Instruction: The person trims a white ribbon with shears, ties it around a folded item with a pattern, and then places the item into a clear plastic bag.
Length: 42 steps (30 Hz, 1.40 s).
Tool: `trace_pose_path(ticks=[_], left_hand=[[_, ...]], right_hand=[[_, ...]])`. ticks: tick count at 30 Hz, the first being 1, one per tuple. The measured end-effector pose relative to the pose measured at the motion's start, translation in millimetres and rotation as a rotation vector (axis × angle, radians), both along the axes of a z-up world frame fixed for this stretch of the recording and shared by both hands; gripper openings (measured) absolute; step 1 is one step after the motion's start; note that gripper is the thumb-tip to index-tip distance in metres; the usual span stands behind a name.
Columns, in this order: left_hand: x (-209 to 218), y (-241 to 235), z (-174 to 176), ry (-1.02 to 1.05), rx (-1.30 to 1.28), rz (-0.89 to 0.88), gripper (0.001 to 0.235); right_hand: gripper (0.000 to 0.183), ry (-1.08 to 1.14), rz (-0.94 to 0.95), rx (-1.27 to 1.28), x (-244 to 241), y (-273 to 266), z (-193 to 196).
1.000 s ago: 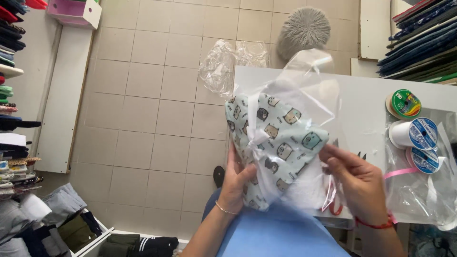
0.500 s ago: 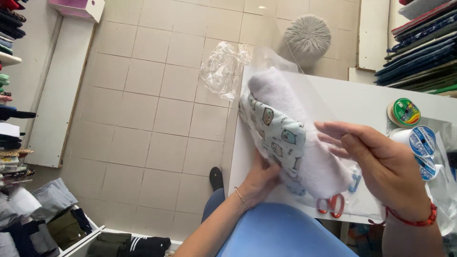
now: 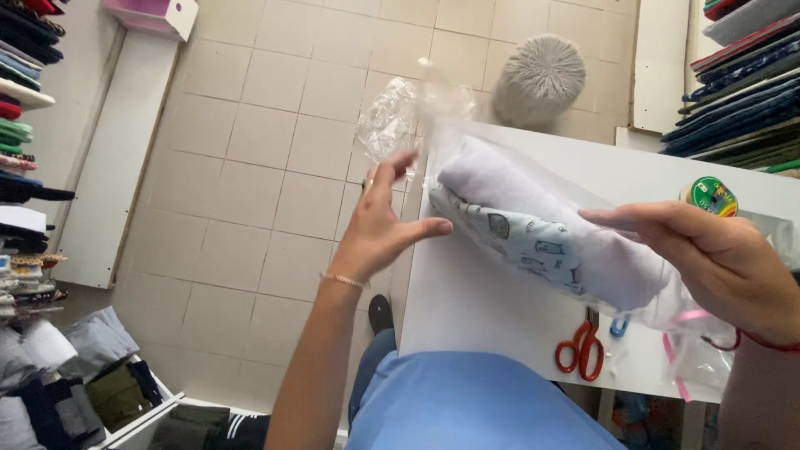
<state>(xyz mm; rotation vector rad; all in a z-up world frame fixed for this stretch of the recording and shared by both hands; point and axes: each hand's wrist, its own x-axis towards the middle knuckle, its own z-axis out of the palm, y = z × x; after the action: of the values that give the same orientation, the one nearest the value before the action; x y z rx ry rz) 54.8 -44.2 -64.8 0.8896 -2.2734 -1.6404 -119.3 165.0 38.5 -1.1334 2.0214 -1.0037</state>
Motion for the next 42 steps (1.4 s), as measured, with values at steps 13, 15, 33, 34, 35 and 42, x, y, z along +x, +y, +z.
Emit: trace_pose_path(ticks=[13,15,33,34,35,42], left_hand=[[-14.1,27.2,-40.6,0.19,0.649,0.088,0.041],[-4.5,32.4,-41.9,0.1,0.738,0.138,0.035],[-43.4,26.5,6.3,0.019,-0.544,0.133,0.077],[-67.7,26.7,0.9,-0.002,-0.583,-0.062,0.066],[-91.9,27.6,-3.7,-0.024,-0.619,-0.258,0.056],[-199.3,40.9,-75.3,-0.622,-0.277,-0.637,0.063]], right_hand=[[0.027,-0.225,0.009,0.022,-37.4,-35.7,9.6],[0.029,-0.345,0.012,0.062,-46.5,-43.3,-15.0],[0.056,-0.64,-0.601,0.573,9.4,89.2,-120.0],[0.054,-0.705,-0.505,0.567,12.6,91.9,-122.3],[0.056,-0.767,-0.408,0.56,16.2,94.5,-124.0],[0.007,-0.423,-0.537,0.257,3.6,134.0,-144.6]])
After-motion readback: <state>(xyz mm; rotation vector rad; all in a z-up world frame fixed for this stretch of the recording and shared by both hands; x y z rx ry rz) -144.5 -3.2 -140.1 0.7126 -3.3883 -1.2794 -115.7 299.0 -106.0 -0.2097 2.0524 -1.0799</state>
